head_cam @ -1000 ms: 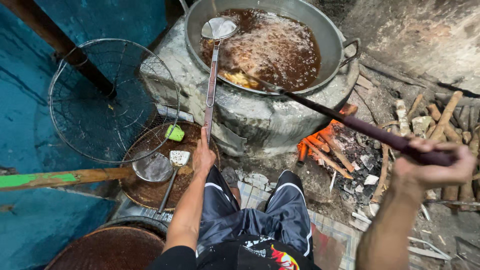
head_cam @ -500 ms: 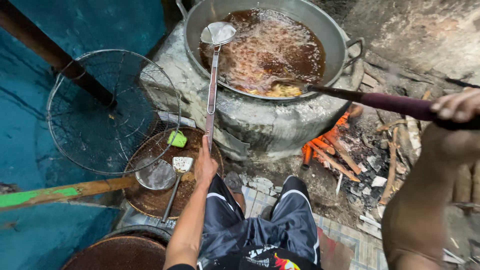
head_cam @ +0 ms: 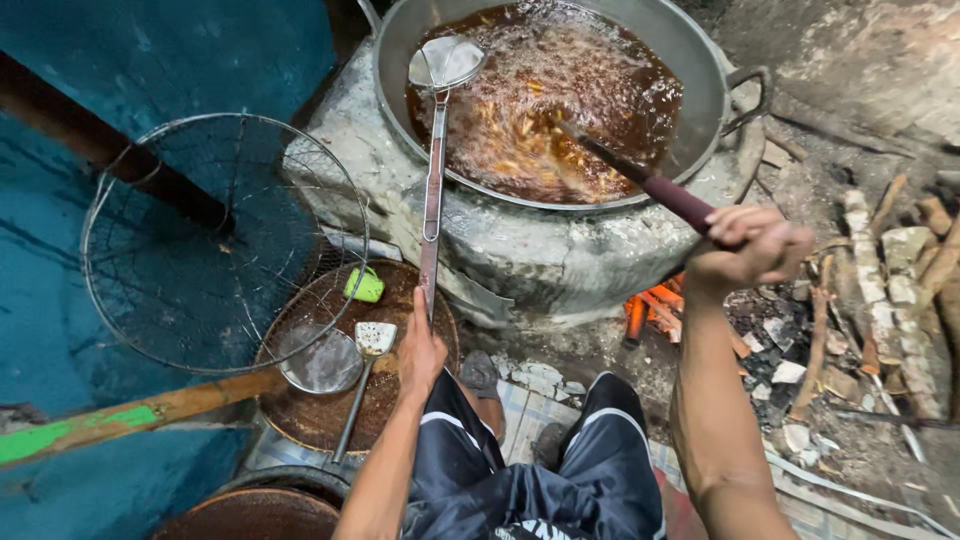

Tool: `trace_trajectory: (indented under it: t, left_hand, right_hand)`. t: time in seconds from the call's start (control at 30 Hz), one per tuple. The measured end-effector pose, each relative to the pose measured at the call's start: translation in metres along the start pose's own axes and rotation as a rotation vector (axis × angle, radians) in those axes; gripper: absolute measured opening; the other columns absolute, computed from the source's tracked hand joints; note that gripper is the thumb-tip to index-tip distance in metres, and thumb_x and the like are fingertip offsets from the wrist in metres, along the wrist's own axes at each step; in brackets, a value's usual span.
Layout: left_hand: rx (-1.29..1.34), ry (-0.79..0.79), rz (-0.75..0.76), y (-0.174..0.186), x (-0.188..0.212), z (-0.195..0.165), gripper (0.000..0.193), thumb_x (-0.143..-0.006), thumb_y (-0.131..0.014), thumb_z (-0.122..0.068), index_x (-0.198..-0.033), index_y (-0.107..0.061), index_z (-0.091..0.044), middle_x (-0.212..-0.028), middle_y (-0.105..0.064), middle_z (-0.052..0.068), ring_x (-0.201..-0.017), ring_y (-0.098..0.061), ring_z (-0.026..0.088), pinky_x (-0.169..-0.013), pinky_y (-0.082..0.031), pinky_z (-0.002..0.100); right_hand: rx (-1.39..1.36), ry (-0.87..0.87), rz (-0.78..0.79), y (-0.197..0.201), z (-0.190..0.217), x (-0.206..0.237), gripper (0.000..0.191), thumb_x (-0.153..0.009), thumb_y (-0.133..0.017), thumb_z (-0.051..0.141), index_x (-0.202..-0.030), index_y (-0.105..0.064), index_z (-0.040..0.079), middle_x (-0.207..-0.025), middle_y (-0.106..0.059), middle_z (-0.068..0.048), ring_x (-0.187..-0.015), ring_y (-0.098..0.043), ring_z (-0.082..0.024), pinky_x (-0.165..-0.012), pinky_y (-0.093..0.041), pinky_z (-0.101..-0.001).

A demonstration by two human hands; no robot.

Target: The person sits on the floor in front of a wood-fired wok filled with hot oil and stirs and turns frying snack pieces using a long stick, keeping them moving in the oil. They occasionally reposition and continue stirring the batch as it fries.

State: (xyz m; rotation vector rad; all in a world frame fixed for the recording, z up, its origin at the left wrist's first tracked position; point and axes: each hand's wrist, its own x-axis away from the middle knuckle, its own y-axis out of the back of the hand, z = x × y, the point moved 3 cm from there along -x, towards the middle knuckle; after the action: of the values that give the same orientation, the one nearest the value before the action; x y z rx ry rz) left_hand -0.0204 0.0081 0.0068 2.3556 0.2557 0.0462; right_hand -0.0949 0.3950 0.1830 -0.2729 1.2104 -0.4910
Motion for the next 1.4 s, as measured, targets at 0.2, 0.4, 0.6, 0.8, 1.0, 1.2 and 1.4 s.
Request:
trace_trajectory:
  t: [0.2,0.4,0.6,0.8,1.0,1.2,1.4]
  left_hand:
    - [-0.013,0.04,0.019,-0.002,-0.003,0.003,0.104,-0.078,-0.06,-0.001,-0.163,-0.005,-0.026,-0.131,-0.057,0.022,-0.095,-0.066,0.049,-0.078,-0.054,0.056]
    - [-0.022,0.045,0.008,0.0,-0.004,-0.005,0.104,-0.079,-0.06,-0.001,-0.163,-0.006,-0.027,-0.13,-0.057,0.022,-0.099,-0.066,0.048,-0.08,-0.055,0.055]
    - [-0.041,0.073,0.032,0.003,-0.005,-0.014,0.104,-0.08,-0.06,-0.001,-0.165,-0.005,-0.026,-0.13,-0.058,0.021,-0.102,-0.066,0.047,-0.083,-0.054,0.054]
    - [-0.033,-0.04,-0.049,0.01,-0.003,-0.029,0.102,-0.078,-0.058,0.001,-0.164,-0.007,-0.022,-0.137,-0.055,0.023,-0.104,-0.064,0.048,-0.081,-0.055,0.053]
    - [-0.081,0.013,-0.008,0.012,0.002,-0.032,0.102,-0.08,-0.059,-0.002,-0.165,-0.007,-0.023,-0.135,-0.057,0.021,-0.104,-0.065,0.046,-0.083,-0.054,0.053]
    - [-0.036,-0.015,-0.018,0.02,0.01,-0.038,0.102,-0.079,-0.058,0.0,-0.165,-0.007,-0.022,-0.136,-0.056,0.021,-0.106,-0.064,0.046,-0.087,-0.053,0.052]
    - [-0.046,-0.015,-0.005,0.026,0.018,-0.045,0.102,-0.079,-0.058,-0.001,-0.163,-0.006,-0.022,-0.142,-0.053,0.021,-0.107,-0.064,0.047,-0.086,-0.053,0.053]
  right_hand:
    - [0.065,-0.053,0.121,-0.035,-0.042,0.032,0.021,-0.112,-0.048,0.015,-0.095,-0.04,0.006,-0.075,-0.053,-0.011,-0.065,-0.056,-0.021,-0.073,-0.058,-0.0415]
    - [0.163,0.047,0.366,-0.074,-0.063,0.045,0.015,-0.106,-0.046,0.005,-0.093,-0.048,-0.001,-0.079,-0.06,-0.016,-0.073,-0.062,-0.027,-0.081,-0.059,-0.0456]
    - [0.151,0.002,0.387,-0.08,-0.077,0.019,0.018,-0.109,-0.046,0.002,-0.091,-0.048,-0.001,-0.078,-0.059,-0.013,-0.072,-0.061,-0.023,-0.082,-0.06,-0.0432]
    - [0.217,-0.002,0.465,-0.079,-0.067,-0.013,0.026,-0.108,-0.046,-0.001,-0.082,-0.049,-0.002,-0.077,-0.06,-0.012,-0.074,-0.063,-0.022,-0.082,-0.059,-0.04]
    - [0.341,-0.053,0.557,-0.068,-0.042,-0.021,0.029,-0.107,-0.047,-0.001,-0.079,-0.05,-0.002,-0.075,-0.06,-0.011,-0.073,-0.065,-0.02,-0.071,-0.053,-0.034]
    - [0.368,-0.043,0.493,-0.049,-0.008,-0.027,0.03,-0.109,-0.047,0.001,-0.079,-0.05,0.0,-0.075,-0.061,-0.01,-0.075,-0.066,-0.021,-0.074,-0.055,-0.0341]
    - [0.321,-0.142,0.401,-0.024,0.027,-0.044,0.031,-0.112,-0.046,0.006,-0.081,-0.049,0.001,-0.074,-0.059,-0.01,-0.072,-0.062,-0.019,-0.076,-0.058,-0.0359]
